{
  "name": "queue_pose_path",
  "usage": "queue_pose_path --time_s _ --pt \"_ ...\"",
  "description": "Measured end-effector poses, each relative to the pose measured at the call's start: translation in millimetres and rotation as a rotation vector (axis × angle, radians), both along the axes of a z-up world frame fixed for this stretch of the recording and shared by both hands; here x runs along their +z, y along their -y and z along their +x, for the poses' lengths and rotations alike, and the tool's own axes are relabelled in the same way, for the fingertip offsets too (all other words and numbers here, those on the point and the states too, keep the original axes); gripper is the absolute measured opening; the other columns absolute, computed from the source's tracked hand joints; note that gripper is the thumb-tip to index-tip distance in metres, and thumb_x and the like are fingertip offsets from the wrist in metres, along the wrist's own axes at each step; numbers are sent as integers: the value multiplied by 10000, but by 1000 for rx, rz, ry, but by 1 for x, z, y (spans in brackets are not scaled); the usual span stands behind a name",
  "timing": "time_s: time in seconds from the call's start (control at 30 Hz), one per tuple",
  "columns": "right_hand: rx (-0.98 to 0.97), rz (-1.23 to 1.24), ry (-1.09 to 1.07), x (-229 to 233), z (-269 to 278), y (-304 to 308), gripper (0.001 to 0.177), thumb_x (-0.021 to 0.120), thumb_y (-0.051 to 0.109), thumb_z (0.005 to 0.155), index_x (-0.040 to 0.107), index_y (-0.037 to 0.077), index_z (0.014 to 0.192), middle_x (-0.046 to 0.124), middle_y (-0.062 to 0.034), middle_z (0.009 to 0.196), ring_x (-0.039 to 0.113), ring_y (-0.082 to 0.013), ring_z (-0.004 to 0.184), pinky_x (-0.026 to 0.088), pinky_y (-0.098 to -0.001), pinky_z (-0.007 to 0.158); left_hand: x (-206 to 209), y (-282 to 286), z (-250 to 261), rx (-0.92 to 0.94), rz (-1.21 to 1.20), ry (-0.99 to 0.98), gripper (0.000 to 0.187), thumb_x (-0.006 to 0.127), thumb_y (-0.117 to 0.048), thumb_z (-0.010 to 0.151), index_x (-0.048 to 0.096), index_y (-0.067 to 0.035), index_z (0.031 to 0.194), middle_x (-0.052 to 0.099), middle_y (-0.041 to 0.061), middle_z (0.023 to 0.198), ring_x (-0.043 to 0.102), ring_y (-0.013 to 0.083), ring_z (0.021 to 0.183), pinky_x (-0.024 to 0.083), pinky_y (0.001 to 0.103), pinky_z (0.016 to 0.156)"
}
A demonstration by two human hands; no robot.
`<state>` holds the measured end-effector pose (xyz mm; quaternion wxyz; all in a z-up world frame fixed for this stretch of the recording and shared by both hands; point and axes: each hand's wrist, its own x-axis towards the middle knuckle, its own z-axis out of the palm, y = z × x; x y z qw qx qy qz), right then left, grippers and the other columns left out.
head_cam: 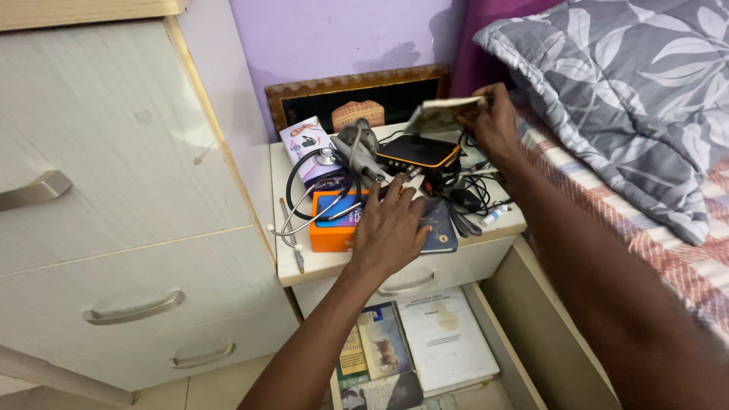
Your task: The person sits on the floor and organizes items from a nightstand into an open drawer. They place a passport, papers, a pen, a file folder, several books, and a small box into the drawer one by one.
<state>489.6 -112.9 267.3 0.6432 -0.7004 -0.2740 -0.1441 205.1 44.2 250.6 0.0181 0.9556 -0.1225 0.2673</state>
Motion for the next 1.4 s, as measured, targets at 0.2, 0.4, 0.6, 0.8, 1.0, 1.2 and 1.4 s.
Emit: queue_pose_path --time_s 0.2,0.4,0.6,0.8,1.0,1.2,1.4 --pt "202 282 -229 26 -34 -8 111 467 144 1081 488 37 1058 655 -118 1031 756 -222 928 682 -327 820 0 2 1 13 -8 -31 496 648 -395 917 665 -17 1237 623 138 1316 406 316 1409 276 574 1167" --pt "152 347 -105 34 -95 -3 148 629 104 1069 542 -15 1061 609 -106 1006 745 -245 923 655 -382 851 -1 0 1 -21 -51 -5 528 657 -441 899 675 -42 1245 629 136 1319 406 316 1416 253 580 1185" --pt "118 410 -22 28 -184 44 434 622 -92 860 538 77 1250 621 -60 1072 636 -133 887 573 -257 702 -1 -6 0 -177 -217 138 492 668 -461 923 704 -66 1214 651 138 1295 435 324 1387 199 602 1210" --pt "54 436 135 -1 -266 80 487 591 -201 860 535 30 1285 594 -73 1104 575 -149 1041 513 -251 927 -9 0 -27 -297 -562 225 300 558 -258 1042 716 -88 1231 699 82 1228 530 268 1340 303 509 1237" --pt "6 460 -17 -73 -347 97 452 664 -190 853 535 46 1216 632 -88 1159 624 -190 1148 579 -314 967 -59 24 -108 -491 -1664 -283 507 510 -360 1024 598 -47 1413 690 42 1188 641 171 1024 521 352 935" --pt "24 308 -228 -141 -417 91 460 679 -176 825 533 12 1218 590 -158 1269 608 -240 1219 583 -347 933 -120 42 -171 -307 -1843 -389 515 710 -205 949 559 48 1371 736 148 1123 702 173 1004 585 326 890" --pt "-5 218 -276 -151 -447 83 836 653 -164 765 306 47 1497 377 -166 1556 529 -256 1345 570 -407 1017 -161 47 -203 -134 -1863 -401 476 683 -114 929 577 54 1361 752 155 1080 713 158 905 591 290 786"
